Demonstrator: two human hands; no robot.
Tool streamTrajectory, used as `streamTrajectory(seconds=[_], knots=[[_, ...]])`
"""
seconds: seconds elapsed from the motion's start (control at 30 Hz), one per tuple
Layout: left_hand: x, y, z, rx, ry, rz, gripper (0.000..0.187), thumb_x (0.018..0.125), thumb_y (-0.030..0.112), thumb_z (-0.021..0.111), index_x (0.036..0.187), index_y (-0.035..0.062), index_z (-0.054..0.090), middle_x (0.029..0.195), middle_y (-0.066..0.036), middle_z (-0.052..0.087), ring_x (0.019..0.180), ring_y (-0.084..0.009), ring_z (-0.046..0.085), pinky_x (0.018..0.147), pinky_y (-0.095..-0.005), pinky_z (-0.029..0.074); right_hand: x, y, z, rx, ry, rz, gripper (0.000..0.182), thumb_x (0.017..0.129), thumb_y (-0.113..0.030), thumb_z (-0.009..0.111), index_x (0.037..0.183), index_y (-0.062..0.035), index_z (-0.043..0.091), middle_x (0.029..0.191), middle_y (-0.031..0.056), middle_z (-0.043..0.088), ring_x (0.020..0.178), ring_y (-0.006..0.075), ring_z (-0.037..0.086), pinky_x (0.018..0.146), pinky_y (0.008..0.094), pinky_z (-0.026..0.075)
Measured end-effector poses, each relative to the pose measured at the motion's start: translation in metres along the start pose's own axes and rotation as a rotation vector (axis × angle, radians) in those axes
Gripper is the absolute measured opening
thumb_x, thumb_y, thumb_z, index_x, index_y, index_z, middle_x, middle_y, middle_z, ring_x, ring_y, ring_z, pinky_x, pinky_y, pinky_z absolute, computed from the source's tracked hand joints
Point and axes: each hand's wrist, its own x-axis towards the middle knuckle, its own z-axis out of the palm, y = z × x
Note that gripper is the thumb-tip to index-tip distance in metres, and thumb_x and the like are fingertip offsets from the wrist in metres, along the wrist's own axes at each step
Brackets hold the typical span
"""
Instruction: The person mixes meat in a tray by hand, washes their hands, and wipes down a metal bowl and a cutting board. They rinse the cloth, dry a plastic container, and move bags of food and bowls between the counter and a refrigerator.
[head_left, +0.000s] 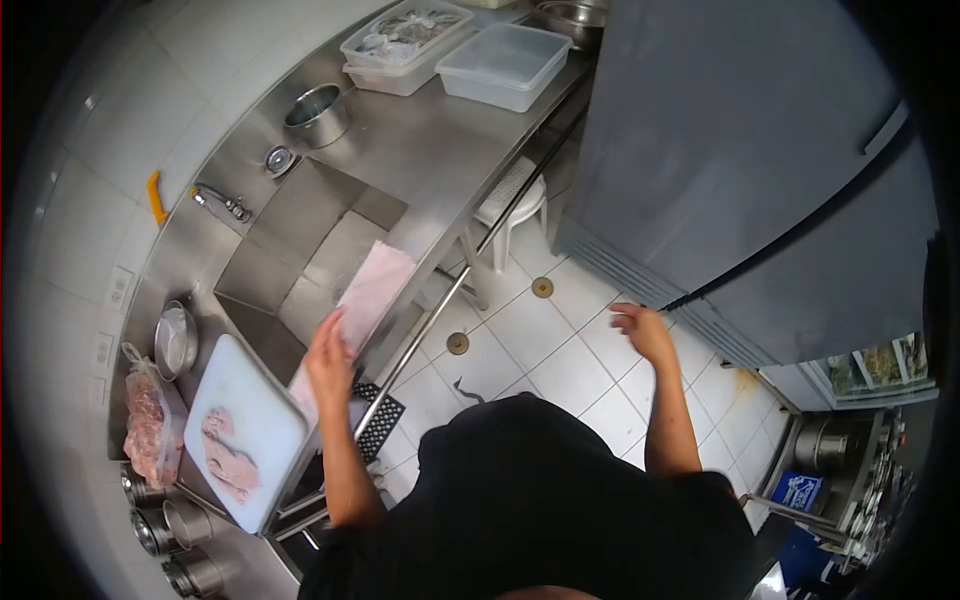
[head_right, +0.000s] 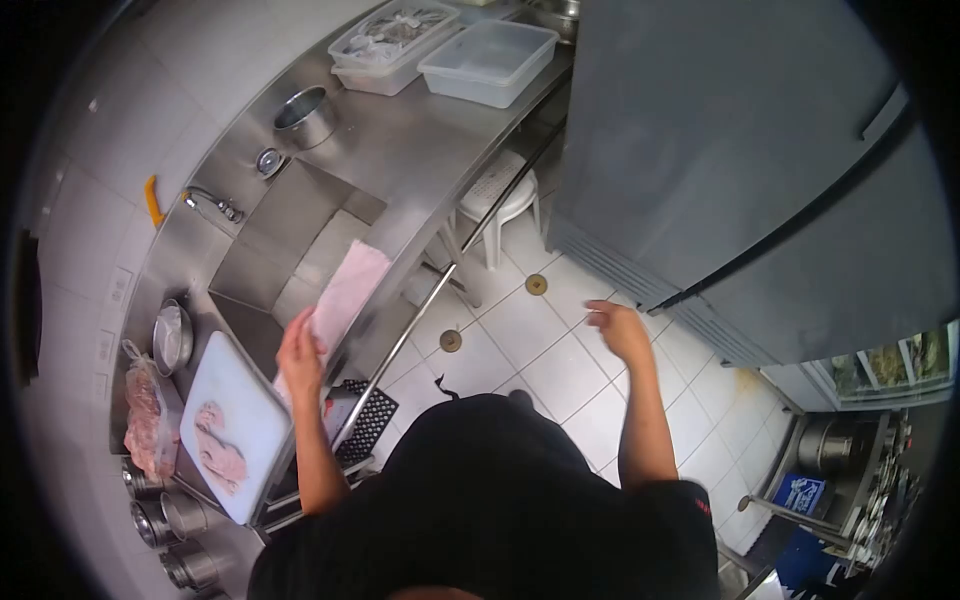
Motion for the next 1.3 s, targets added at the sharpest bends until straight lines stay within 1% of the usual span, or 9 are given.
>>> streamTrajectory(seconds=[0.07,0.17,0.37,0.57,0.73,0.83,0.93,1.13,1.3], knots=[[0.011,0.05,0.06,-0.11,-0.141,-0.059,0.023,0.094,0.023,0.058,0.108,0.0073,0.068,0.066,0.002,0.054,0.052,-0.0056,0.043,0.05,-0.0219,0.037,-0.016,0.016,-0.058,0.069,0.181,0.116,0.023,0.089,-0.019,0.059,0.102,-0.0014,0.067,0.08,0.0105,0.069,0.073,0.0188,0.065,0.071,0.0302,0.05],[0.034,0.074,0.119,-0.075,-0.166,0.24,0.023,0.092,0.025,0.061,0.101,0.0057,0.07,0.061,0.002,0.049,0.056,-0.0048,0.044,0.053,-0.0235,0.037,-0.023,0.03,-0.119,0.105,0.387,0.152,0.028,0.092,-0.027,0.059,0.092,0.0002,0.066,0.076,0.0089,0.068,0.073,0.0159,0.063,0.071,0.0288,0.049],[0.091,0.091,0.179,-0.066,-0.232,0.113,0.023,0.089,0.026,0.066,0.098,0.0045,0.07,0.065,0.0,0.056,0.062,-0.0056,0.048,0.059,-0.0223,0.04,0.026,-0.027,-0.187,-0.09,0.609,0.056,0.031,0.091,-0.032,0.063,0.092,-0.0007,0.064,0.083,0.0092,0.069,0.081,0.0193,0.064,0.077,0.0308,0.049],[0.192,0.086,0.251,-0.21,-0.469,-0.092,0.045,0.09,0.043,0.061,0.114,0.0046,0.065,0.084,-0.001,0.063,0.074,-0.0091,0.053,0.068,-0.0228,0.045,0.117,-0.154,-0.213,-0.519,0.839,-0.535,0.016,0.088,-0.022,0.066,0.094,-0.0068,0.067,0.129,0.0123,0.057,0.124,0.0307,0.049,0.099,0.0399,0.041],[0.307,0.105,0.347,-0.374,-0.538,-0.448,0.089,0.083,0.067,0.054,0.141,0.0015,0.038,0.128,-0.015,0.052,0.107,-0.0231,0.053,0.086,-0.0356,0.047,0.214,-0.221,-0.248,-0.768,0.985,-0.892,0.025,0.087,-0.027,0.065,0.107,-0.0104,0.066,0.142,0.0126,0.047,0.139,0.0355,0.032,0.111,0.0491,0.023],[0.376,0.086,0.433,0.098,0.008,-0.008,0.092,0.083,0.063,0.057,0.145,0.0016,0.029,0.139,-0.021,0.044,0.128,-0.0351,0.041,0.102,-0.0469,0.037,0.261,-0.215,-0.264,-0.977,1.103,-0.74,0.034,0.086,-0.032,0.065,0.113,-0.0121,0.064,0.142,0.0134,0.047,0.14,0.0358,0.028,0.113,0.0507,0.017],[0.409,0.132,0.429,0.137,0.232,0.433,0.086,0.082,0.061,0.058,0.144,0.0047,0.035,0.141,-0.025,0.041,0.137,-0.0413,0.027,0.111,-0.0505,0.023,0.283,-0.187,-0.275,-1.085,1.233,-0.754,0.03,0.086,-0.03,0.065,0.113,-0.0162,0.066,0.142,0.0135,0.046,0.14,0.0355,0.027,0.115,0.0487,0.011],[0.433,0.151,0.423,0.403,-0.328,0.9,0.068,0.078,0.052,0.069,0.131,0.012,0.054,0.137,-0.016,0.049,0.135,-0.0369,0.034,0.111,-0.0444,0.027,0.293,-0.171,-0.283,-1.152,1.304,-0.851,0.021,0.088,-0.026,0.065,0.107,-0.0177,0.068,0.138,0.0155,0.051,0.138,0.0364,0.032,0.116,0.0481,0.012],[0.43,0.146,0.425,0.591,-0.699,0.924,0.058,0.073,0.045,0.074,0.12,0.0139,0.061,0.116,-0.009,0.062,0.117,-0.0267,0.052,0.099,-0.042,0.038,0.292,-0.168,-0.282,-1.161,1.303,-0.845,0.019,0.087,-0.02,0.065,0.105,-0.0183,0.069,0.138,0.0145,0.051,0.138,0.036,0.032,0.116,0.0484,0.013]])
